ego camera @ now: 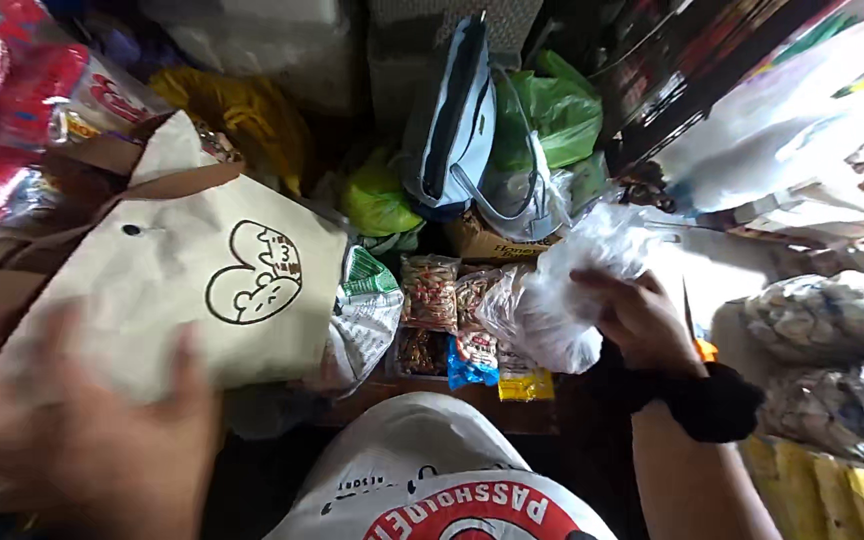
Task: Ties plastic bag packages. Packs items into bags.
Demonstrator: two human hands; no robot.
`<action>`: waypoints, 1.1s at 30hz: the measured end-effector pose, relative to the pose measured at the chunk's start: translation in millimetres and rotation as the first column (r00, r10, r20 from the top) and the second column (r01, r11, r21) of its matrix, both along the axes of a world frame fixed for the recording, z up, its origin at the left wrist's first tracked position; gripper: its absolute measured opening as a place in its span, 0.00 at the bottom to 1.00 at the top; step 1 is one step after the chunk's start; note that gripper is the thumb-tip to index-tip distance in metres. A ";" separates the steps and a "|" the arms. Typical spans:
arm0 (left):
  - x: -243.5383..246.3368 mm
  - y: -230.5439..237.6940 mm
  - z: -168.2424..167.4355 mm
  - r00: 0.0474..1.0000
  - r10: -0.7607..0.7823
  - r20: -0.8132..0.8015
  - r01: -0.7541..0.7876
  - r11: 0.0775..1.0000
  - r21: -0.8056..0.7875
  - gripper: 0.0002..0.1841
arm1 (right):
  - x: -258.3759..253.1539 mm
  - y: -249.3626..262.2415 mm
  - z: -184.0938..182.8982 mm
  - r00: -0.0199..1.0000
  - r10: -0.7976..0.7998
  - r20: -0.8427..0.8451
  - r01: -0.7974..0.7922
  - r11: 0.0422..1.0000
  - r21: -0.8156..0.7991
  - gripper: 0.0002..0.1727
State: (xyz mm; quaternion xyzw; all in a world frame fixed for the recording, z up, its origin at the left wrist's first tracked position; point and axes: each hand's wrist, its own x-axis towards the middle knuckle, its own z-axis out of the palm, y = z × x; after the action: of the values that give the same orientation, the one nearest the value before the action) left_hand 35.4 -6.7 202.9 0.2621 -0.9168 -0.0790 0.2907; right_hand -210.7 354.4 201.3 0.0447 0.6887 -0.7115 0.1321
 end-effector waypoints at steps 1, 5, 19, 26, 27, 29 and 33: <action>-25.4 28.8 -11.6 0.983 -0.181 -0.024 0.182 0.983 0.009 0.28 | 1.4 -11.8 13.4 0.999 0.035 -0.034 -0.036 0.999 -0.021 0.15; -101.5 49.1 -130.9 0.750 -0.574 0.328 0.539 0.819 0.198 0.18 | 5.8 -59.2 35.0 0.981 0.073 -0.180 -0.081 0.996 -0.036 0.16; -32.1 23.5 -152.2 0.587 -0.583 0.562 0.348 0.809 0.474 0.18 | 35.4 -256.4 -61.8 0.793 0.588 0.161 -0.609 0.754 0.246 0.22; 18.2 2.7 -133.1 0.870 -0.462 -0.172 0.478 0.875 0.070 0.12 | 10.8 -248.0 -108.2 0.602 0.723 0.340 -0.639 0.180 0.748 0.25; 23.9 -7.9 -118.4 0.907 -0.343 -0.245 0.348 0.937 -0.022 0.13 | 8.0 -240.2 -89.0 0.619 0.738 0.267 -0.625 0.257 0.737 0.22; 35.7 -38.2 -81.9 0.936 -0.022 -0.351 0.001 0.998 -0.059 0.18 | 2.6 -228.7 -42.8 0.747 0.658 0.093 -0.572 0.565 0.595 0.16; 49.7 -89.1 -54.0 0.922 0.328 -0.207 -0.288 0.936 0.201 0.30 | 12.3 -269.3 59.4 0.846 0.530 -0.063 -0.516 0.842 0.154 0.05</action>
State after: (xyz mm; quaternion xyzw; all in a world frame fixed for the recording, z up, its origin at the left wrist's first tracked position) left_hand 85.0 -95.8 148.9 0.4154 -0.8127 -0.1392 0.3841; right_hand -198.4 85.1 260.7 -0.1732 0.7258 -0.6029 0.2822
